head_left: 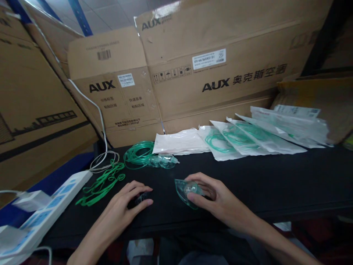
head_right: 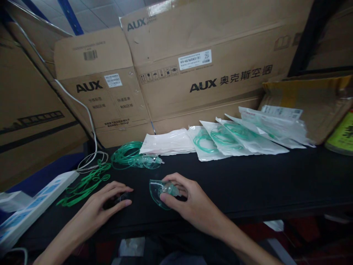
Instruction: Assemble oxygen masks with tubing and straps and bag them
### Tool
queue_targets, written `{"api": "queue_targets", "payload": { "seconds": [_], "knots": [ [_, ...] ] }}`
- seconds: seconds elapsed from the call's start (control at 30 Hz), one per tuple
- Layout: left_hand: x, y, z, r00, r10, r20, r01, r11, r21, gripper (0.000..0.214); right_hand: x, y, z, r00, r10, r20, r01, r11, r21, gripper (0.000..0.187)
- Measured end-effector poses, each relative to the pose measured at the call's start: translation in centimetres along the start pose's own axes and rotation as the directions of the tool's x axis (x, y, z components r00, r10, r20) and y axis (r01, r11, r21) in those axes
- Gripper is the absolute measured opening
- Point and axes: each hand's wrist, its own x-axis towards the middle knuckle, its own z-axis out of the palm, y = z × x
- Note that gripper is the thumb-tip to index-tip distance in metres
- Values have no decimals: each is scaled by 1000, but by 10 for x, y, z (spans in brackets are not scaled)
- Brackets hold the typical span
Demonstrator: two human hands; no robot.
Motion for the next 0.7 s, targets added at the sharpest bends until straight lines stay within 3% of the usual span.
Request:
{"api": "queue_targets", "payload": {
  "seconds": [0.27,0.53,0.7],
  "knots": [
    [-2,-3,-1,997,75,4,-75,996,57,19,-1,-3,1,1000,1,-8,-1,1000,-7,28],
    [11,43,8,981,174,-84,-187,961,-205,16,0,0,0,999,-41,-23,41,999,-5,24],
    [29,66,4,977,204,-64,-213,947,-239,12,1,-2,-1,999,-34,-16,34,999,33,27]
  ]
}}
